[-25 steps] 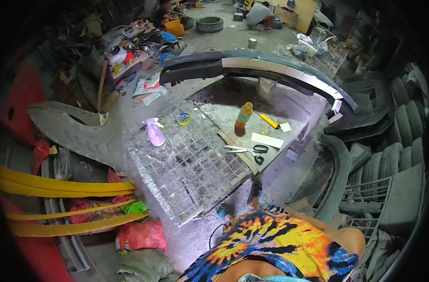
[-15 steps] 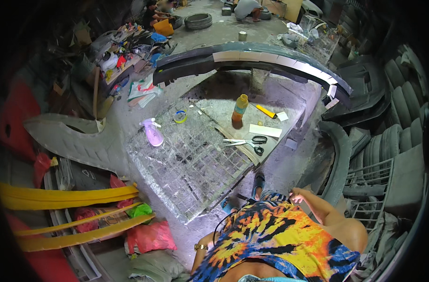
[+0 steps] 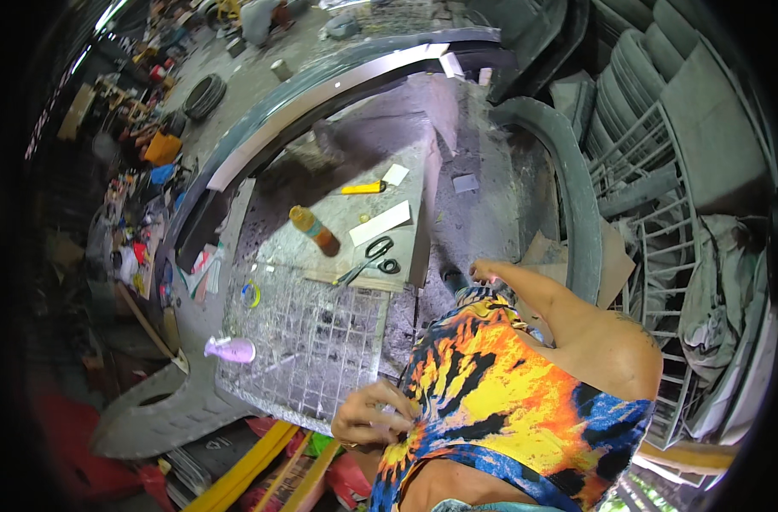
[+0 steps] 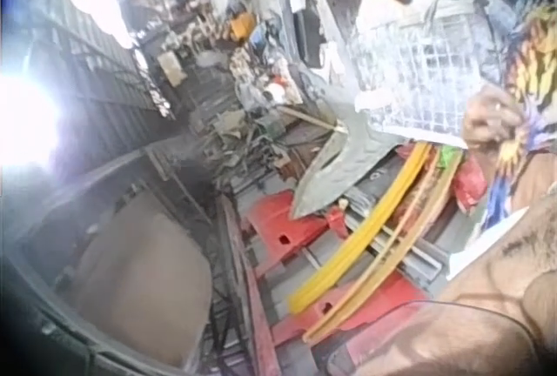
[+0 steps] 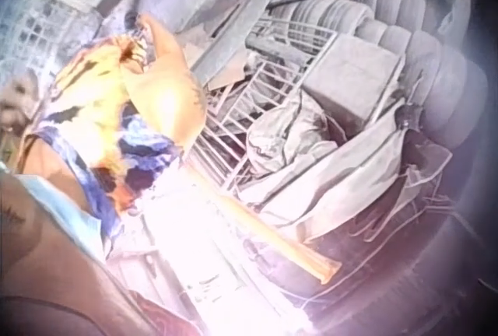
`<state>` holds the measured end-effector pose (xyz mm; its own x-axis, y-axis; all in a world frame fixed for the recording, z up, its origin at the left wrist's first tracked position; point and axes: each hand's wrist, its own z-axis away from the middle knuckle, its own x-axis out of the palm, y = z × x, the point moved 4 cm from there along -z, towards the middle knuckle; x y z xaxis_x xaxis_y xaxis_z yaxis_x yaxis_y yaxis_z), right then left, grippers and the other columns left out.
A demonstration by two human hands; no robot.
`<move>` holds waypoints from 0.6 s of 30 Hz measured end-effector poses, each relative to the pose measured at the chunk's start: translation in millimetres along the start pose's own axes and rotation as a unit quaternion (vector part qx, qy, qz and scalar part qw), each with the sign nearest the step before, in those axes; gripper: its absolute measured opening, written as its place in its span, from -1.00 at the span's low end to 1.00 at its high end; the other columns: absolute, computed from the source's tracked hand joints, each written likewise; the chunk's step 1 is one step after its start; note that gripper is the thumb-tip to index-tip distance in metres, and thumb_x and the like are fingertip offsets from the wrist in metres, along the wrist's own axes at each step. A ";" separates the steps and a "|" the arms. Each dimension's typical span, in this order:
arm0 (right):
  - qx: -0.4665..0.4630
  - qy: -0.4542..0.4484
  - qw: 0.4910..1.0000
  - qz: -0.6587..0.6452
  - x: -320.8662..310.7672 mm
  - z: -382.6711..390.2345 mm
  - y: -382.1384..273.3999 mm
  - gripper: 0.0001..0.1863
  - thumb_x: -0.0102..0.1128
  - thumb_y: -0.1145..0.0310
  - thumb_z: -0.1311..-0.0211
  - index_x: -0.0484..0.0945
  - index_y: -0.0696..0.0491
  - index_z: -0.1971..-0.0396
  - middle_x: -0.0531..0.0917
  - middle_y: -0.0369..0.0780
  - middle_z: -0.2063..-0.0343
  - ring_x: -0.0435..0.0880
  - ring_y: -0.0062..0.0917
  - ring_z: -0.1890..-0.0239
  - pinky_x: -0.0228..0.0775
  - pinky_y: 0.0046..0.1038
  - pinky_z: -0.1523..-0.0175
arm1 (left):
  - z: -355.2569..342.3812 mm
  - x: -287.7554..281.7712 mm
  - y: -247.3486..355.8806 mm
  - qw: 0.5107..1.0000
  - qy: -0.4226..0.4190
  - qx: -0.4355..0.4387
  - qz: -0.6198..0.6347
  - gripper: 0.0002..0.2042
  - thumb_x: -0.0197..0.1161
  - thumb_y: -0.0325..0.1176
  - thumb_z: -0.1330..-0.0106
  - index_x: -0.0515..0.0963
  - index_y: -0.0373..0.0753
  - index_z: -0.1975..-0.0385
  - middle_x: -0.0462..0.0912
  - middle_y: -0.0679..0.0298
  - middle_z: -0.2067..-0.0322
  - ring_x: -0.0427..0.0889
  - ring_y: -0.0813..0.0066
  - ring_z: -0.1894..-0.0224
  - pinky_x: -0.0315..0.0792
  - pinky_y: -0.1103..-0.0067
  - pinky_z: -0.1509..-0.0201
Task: Measuring, cutting, and applying tape/paper to a car bumper for body work.
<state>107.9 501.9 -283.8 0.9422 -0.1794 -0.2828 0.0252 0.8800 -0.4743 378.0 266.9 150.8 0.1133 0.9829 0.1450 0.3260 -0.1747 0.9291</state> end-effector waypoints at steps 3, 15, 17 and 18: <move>0.046 -0.017 0.998 -0.035 -14.1 -8.7 27.6 -0.57 0.19 0.31 -0.08 0.49 0.04 -0.01 0.66 -0.19 0.35 0.63 -0.48 0.49 0.48 -0.41 0.47 | -59.5 28.3 18.8 0.937 -0.312 0.108 0.111 -0.84 0.25 -0.49 -0.23 0.68 -0.37 0.24 0.62 0.00 0.26 0.56 0.24 0.33 0.40 0.48 0.30; -0.041 0.118 0.806 -0.578 -17.2 172.5 86.0 -0.72 0.16 0.33 -0.11 0.54 0.00 0.14 0.65 -0.24 0.39 0.61 -0.51 0.52 0.45 -0.44 0.49 | -190.5 69.7 1.3 0.948 -0.285 0.076 0.121 -0.89 0.21 -0.46 -0.28 0.62 -0.35 0.41 0.60 0.05 0.27 0.59 0.17 0.30 0.43 0.33 0.22; -0.043 0.097 0.783 -0.613 -38.6 200.3 43.9 -0.75 0.15 0.34 -0.12 0.54 -0.01 0.17 0.65 -0.24 0.40 0.61 -0.52 0.52 0.44 -0.44 0.50 | -191.8 68.5 14.7 0.989 -0.112 0.081 0.059 -0.93 0.20 -0.46 -0.27 0.57 -0.31 0.37 0.60 0.14 0.35 0.58 0.20 0.39 0.43 0.32 0.26; -0.043 0.076 0.782 -0.617 -59.2 208.4 17.4 -0.76 0.15 0.34 -0.12 0.55 -0.01 0.19 0.65 -0.25 0.41 0.61 -0.52 0.53 0.44 -0.45 0.50 | -192.9 69.8 21.4 0.984 -0.104 0.109 0.096 -0.90 0.14 -0.45 -0.30 0.54 -0.29 0.27 0.60 0.11 0.28 0.59 0.16 0.31 0.43 0.32 0.21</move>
<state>122.2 619.5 -101.5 0.1663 -0.9249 0.3419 0.8560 -0.0368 -0.5157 211.9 343.0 246.5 0.3742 0.9014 0.2177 0.4702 -0.3868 0.7933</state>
